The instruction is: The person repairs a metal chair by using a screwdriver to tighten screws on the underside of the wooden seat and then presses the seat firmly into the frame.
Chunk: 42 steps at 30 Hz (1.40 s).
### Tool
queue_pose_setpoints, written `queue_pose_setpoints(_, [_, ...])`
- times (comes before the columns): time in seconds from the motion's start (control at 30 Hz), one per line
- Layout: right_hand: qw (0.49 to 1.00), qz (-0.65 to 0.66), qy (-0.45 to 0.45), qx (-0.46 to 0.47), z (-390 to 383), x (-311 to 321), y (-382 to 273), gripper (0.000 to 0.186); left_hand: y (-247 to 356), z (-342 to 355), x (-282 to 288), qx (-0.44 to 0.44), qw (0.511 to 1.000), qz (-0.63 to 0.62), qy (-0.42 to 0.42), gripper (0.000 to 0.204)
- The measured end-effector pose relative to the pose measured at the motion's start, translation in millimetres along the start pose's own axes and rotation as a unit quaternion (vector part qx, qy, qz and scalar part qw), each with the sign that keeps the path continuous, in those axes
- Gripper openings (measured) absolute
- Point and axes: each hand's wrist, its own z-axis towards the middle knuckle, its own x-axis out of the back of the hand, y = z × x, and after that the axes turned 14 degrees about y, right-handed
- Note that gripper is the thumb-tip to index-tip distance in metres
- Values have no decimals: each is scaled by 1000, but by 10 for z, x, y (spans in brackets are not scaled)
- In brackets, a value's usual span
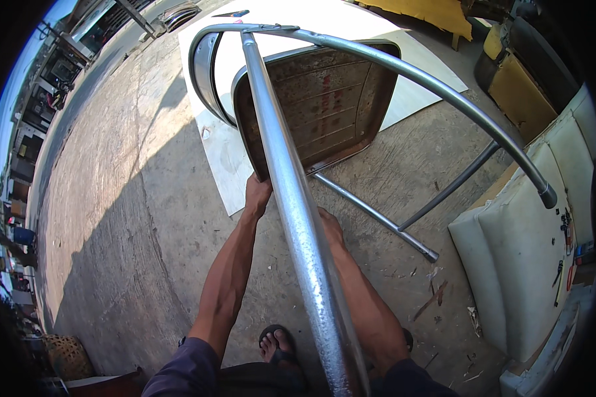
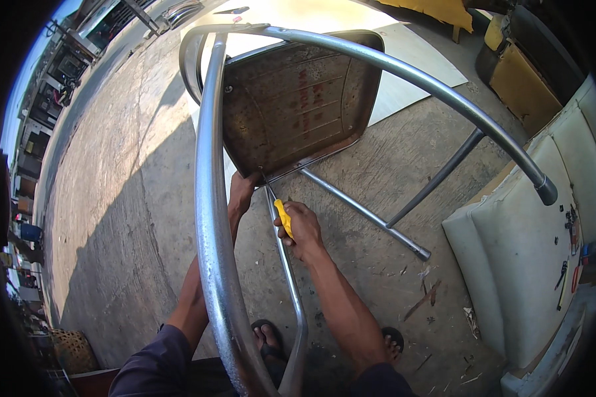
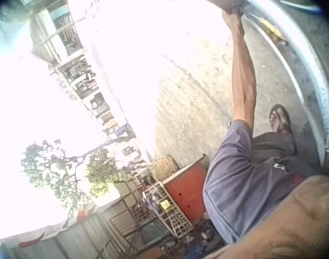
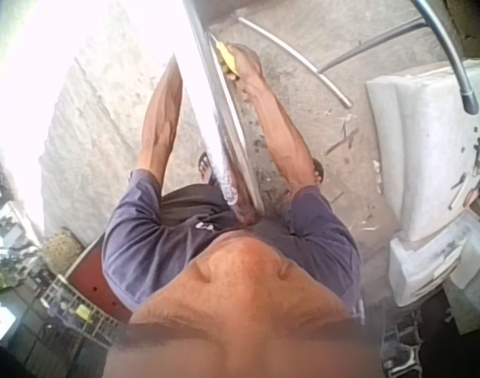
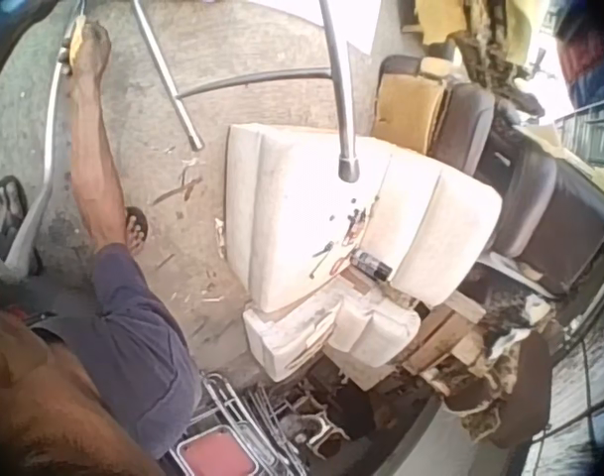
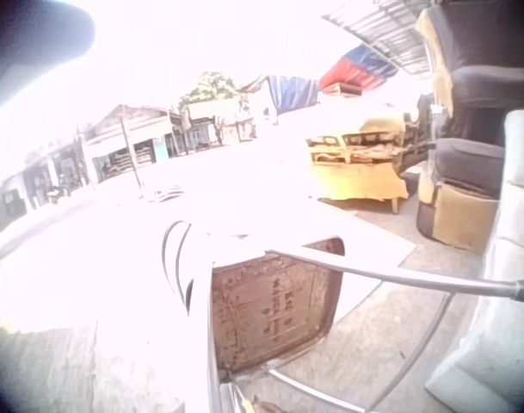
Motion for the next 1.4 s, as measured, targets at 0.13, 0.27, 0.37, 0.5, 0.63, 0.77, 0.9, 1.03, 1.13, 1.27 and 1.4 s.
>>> queue_pose_setpoints(0.13, [932, -200, 70, 294, 91, -13, 322, 32, 81, -61, 34, 4, 1000, -19, -7, 27])
queue_pose_setpoints(0.27, [751, -401, 184, 492, 13, -56, 316, 29, 277, -195, -68, -49, 998, -26, -41, 28])
queue_pose_setpoints(0.37, [908, -256, 110, 312, 222, 40, 385, 28, 349, -249, -152, -108, 993, 49, -5, 28])
queue_pose_setpoints(0.5, [974, 132, -88, -161, 45, 23, 84, 28, 84, 18, 137, -60, 984, 162, 36, 28])
queue_pose_setpoints(0.63, [998, -37, -10, 49, 42, -66, 192, 38, -258, 239, 174, -36, 984, 166, 44, 27])
queue_pose_setpoints(0.77, [810, -380, 132, 427, 103, 163, 267, 43, -246, 83, -196, -20, 994, 106, 14, 22])
queue_pose_setpoints(0.9, [685, -420, 159, 574, -5, -36, 417, 42, -353, 234, -40, -23, 999, 41, -6, 19])
queue_pose_setpoints(1.03, [633, -463, 198, 587, -20, -122, 383, 40, -289, 143, -121, -43, 997, 66, 2, 20])
queue_pose_setpoints(1.13, [599, -518, 180, 583, -24, -192, 444, 38, -287, 219, 9, -38, 994, 102, -9, 20])
queue_pose_setpoints(1.27, [607, -493, 185, 596, -14, -193, 443, 36, -149, 122, -63, -6, 996, 83, -12, 21])
queue_pose_setpoints(1.4, [951, -179, 101, 230, 25, -174, 266, 32, -92, 109, -102, -3, 998, 59, 23, 21])
